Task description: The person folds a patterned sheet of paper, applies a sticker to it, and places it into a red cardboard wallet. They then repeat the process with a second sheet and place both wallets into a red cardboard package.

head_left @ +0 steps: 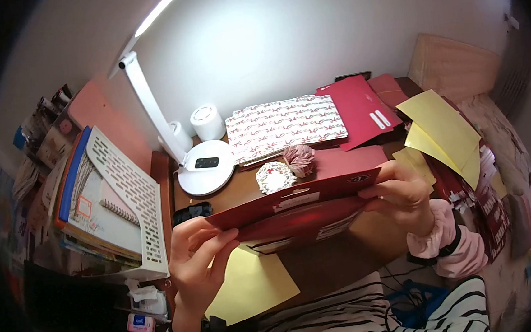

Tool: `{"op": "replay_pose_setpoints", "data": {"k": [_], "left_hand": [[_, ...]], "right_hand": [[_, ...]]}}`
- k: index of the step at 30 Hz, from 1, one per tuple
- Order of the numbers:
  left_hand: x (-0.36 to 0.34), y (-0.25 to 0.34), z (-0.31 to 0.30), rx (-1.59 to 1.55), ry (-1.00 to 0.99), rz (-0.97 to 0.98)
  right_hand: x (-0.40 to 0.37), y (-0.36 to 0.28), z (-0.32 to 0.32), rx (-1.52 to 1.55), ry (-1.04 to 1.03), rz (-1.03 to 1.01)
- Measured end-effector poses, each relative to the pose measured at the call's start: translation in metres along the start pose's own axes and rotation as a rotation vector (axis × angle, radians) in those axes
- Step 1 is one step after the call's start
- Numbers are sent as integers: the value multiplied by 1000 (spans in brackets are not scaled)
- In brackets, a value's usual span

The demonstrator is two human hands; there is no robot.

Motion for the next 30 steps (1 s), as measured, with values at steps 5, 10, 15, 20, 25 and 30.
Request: {"op": "replay_pose_setpoints", "data": {"k": [5,10,15,20,25,30], "left_hand": [[-1,0,0,31,-9,9],[-3,-3,0,1,6,-44],[-3,-3,-1,20,-1,-4],[-3,-8,2,-50,23,-88],[-2,-15,8,-173,22,-161],[-2,-16,10,-277,-2,-216]], "right_hand": [[-2,4,0,79,53,-38],[-2,3,1,53,87,-78],[1,-4,1,-58,42,-99],[4,-2,4,41,74,12],[-2,5,7,162,152,88],[-5,10,8,94,127,38]]}}
Point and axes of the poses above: each hand's wrist, its own x-axis towards the middle knuckle, its own z-axis out of the palm, y = z × x, the point moved 6 cm from there along x, towards the middle knuckle, and after that the axes turned 7 degrees about -z, right-handed, at the moved point
